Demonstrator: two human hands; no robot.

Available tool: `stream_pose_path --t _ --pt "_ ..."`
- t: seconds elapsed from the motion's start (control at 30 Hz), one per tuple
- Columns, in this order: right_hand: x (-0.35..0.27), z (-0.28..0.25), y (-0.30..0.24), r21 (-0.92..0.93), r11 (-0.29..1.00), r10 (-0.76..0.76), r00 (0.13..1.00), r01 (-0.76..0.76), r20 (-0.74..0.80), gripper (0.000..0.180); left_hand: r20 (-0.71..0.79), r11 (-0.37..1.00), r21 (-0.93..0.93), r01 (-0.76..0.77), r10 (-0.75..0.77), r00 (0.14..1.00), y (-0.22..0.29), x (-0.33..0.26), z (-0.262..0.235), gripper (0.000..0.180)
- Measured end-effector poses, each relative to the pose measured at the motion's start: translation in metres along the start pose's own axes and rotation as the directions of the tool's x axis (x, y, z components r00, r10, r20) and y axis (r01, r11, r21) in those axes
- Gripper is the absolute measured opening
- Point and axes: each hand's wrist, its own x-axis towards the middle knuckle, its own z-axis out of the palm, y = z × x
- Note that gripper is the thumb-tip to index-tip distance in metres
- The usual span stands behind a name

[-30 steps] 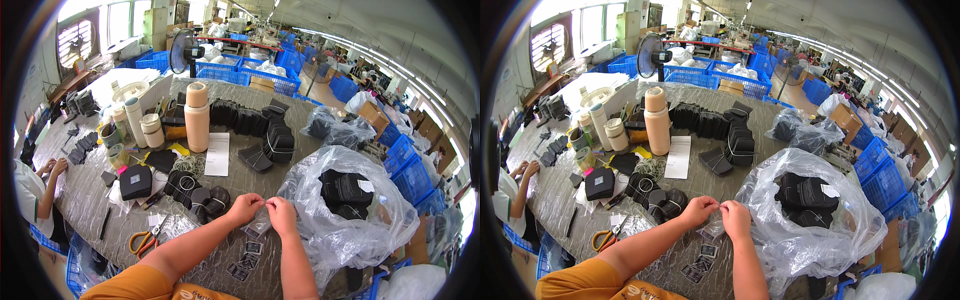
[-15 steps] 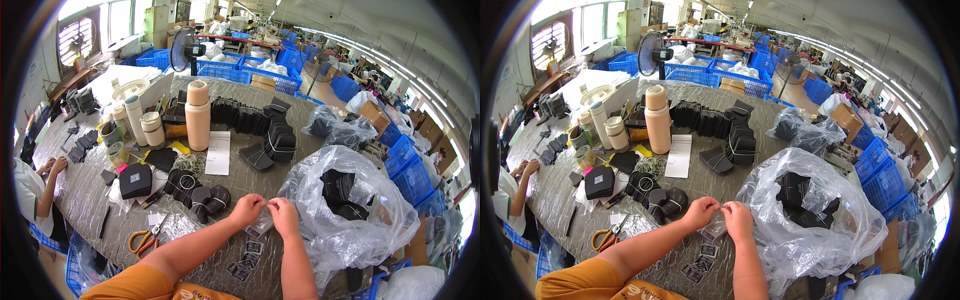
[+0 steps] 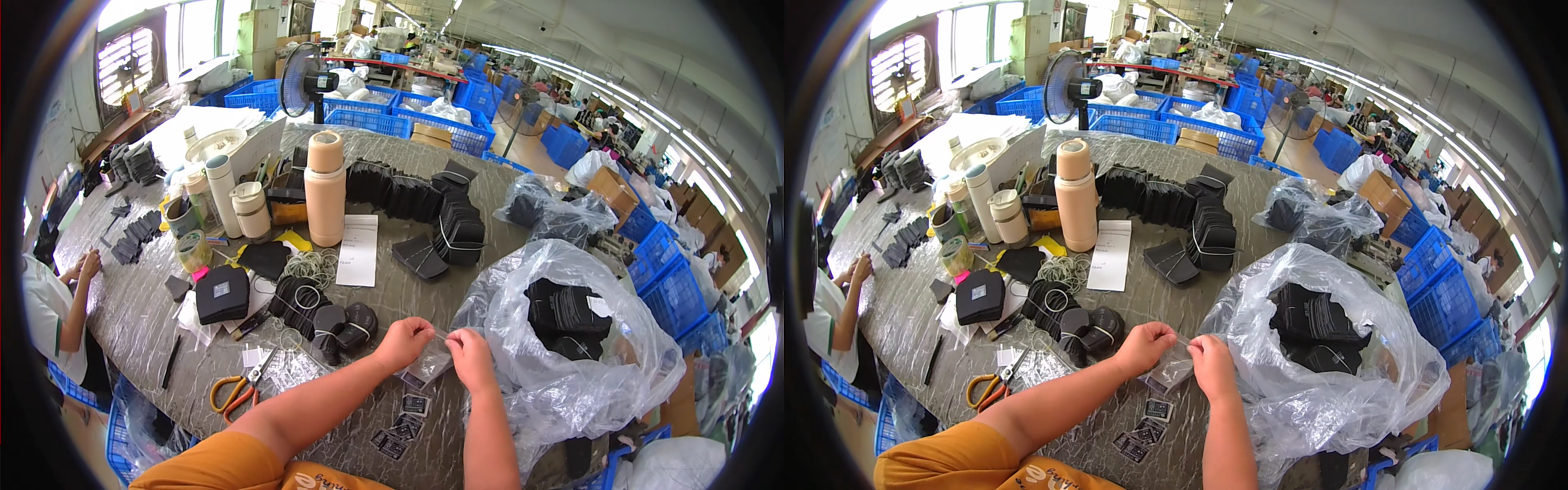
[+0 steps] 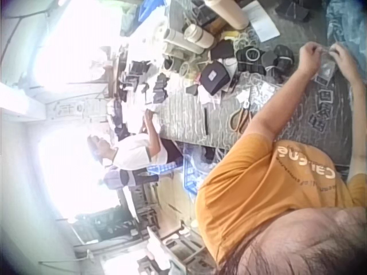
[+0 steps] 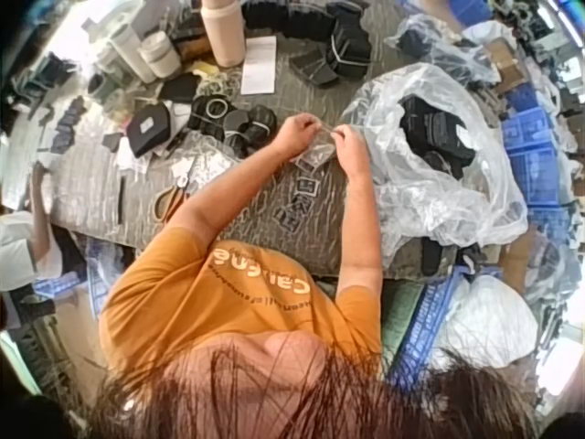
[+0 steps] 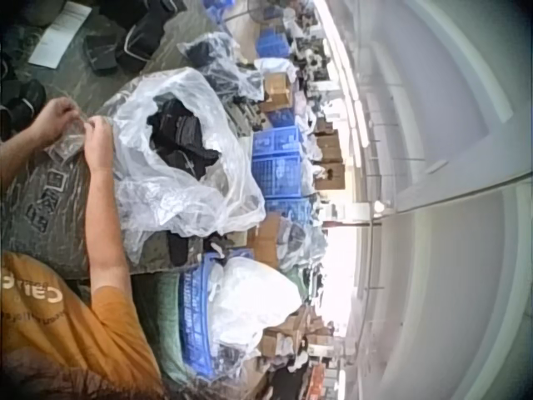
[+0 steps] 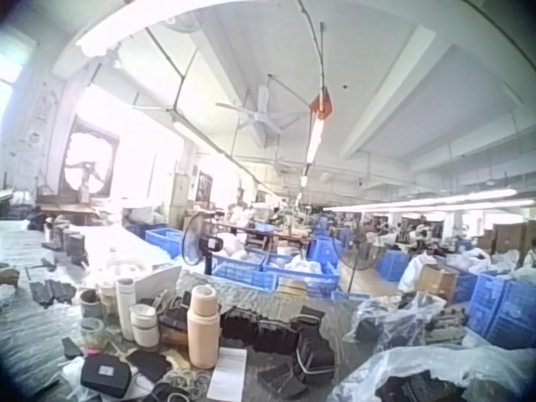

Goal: Cutting small labels from a sheet using scissors in a factory setting.

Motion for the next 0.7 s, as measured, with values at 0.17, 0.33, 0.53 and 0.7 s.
stream_pose_path --t 0.17,0.33,0.53,0.7 --pt "-0.002 0.001 0.005 -0.014 1.0 -0.019 1.0 0.019 -0.017 0.008 0.024 0.986 -0.167 0.003 0.001 1.0 -0.009 0.002 0.006 0.013" --pt "-0.002 0.003 0.004 -0.063 0.995 -0.075 0.996 0.071 -0.054 0.007 0.085 0.974 -0.209 0.085 -0.069 0.994 -0.018 0.005 0.009 0.01" --pt "-0.001 0.002 -0.008 0.011 0.996 -0.083 0.996 0.083 -0.028 0.007 0.062 0.972 -0.219 0.089 -0.077 0.995 -0.016 0.004 0.007 0.009" --pt "-0.002 0.009 0.01 -0.071 0.993 -0.102 0.993 0.098 -0.06 0.009 0.097 0.966 -0.248 0.074 -0.051 0.994 -0.006 0.0 0.011 0.01"
